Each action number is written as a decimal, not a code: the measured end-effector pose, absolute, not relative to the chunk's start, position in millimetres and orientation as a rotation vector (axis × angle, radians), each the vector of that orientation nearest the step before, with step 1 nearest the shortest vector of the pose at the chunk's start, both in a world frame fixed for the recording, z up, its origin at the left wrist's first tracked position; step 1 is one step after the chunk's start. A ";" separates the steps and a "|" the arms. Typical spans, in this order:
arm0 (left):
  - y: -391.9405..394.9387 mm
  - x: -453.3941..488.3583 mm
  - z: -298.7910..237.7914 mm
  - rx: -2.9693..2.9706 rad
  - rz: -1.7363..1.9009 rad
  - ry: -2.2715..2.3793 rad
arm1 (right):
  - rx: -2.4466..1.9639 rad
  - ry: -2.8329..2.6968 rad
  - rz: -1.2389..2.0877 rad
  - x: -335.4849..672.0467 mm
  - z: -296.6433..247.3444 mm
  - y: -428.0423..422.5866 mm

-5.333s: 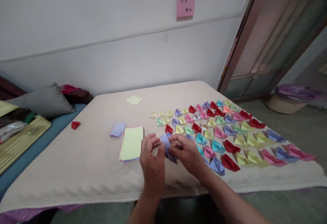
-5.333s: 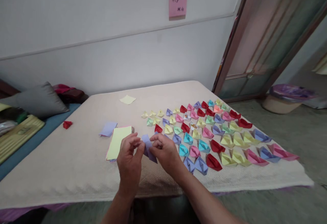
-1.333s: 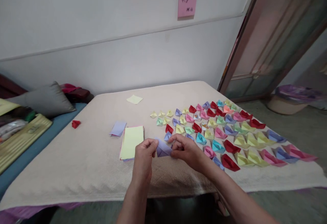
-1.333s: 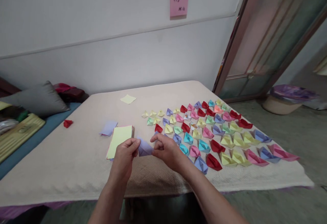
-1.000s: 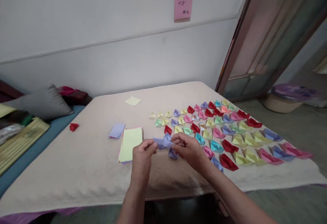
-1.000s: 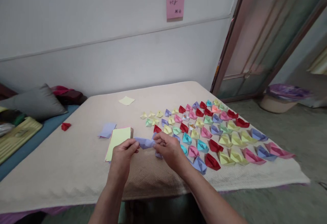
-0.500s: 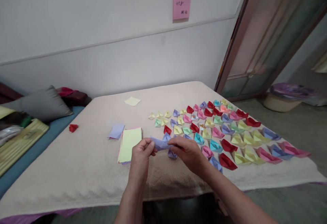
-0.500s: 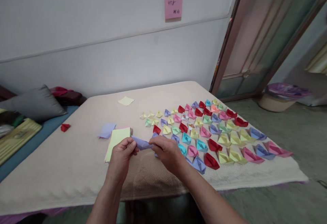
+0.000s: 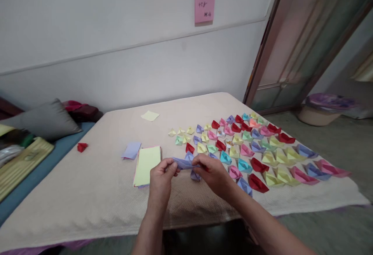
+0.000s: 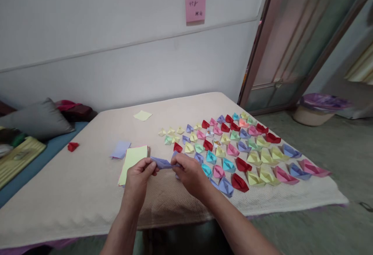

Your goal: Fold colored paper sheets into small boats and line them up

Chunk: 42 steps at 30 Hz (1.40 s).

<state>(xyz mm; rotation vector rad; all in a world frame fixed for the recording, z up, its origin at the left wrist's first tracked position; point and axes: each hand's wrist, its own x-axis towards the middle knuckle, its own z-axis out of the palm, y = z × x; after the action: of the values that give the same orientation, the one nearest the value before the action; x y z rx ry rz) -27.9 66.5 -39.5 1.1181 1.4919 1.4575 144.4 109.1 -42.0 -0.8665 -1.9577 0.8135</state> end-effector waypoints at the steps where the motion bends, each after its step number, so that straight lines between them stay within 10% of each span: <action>1: 66.3 -27.5 -39.3 1.139 1.447 1.512 | -0.846 -1.960 0.807 144.3 -42.8 109.4; 30: 62.6 -10.0 -33.6 1.549 1.163 1.395 | -0.954 -1.800 0.696 142.1 -33.4 107.5; 42: 66.8 -12.5 -43.7 1.237 1.274 1.337 | -0.829 -1.485 1.499 141.0 -33.6 110.9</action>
<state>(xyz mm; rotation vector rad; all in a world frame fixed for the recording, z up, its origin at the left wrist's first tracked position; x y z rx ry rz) -12.5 66.8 -43.7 1.2367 1.3368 1.2742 141.0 110.9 -33.6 -0.8286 -1.4852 1.4995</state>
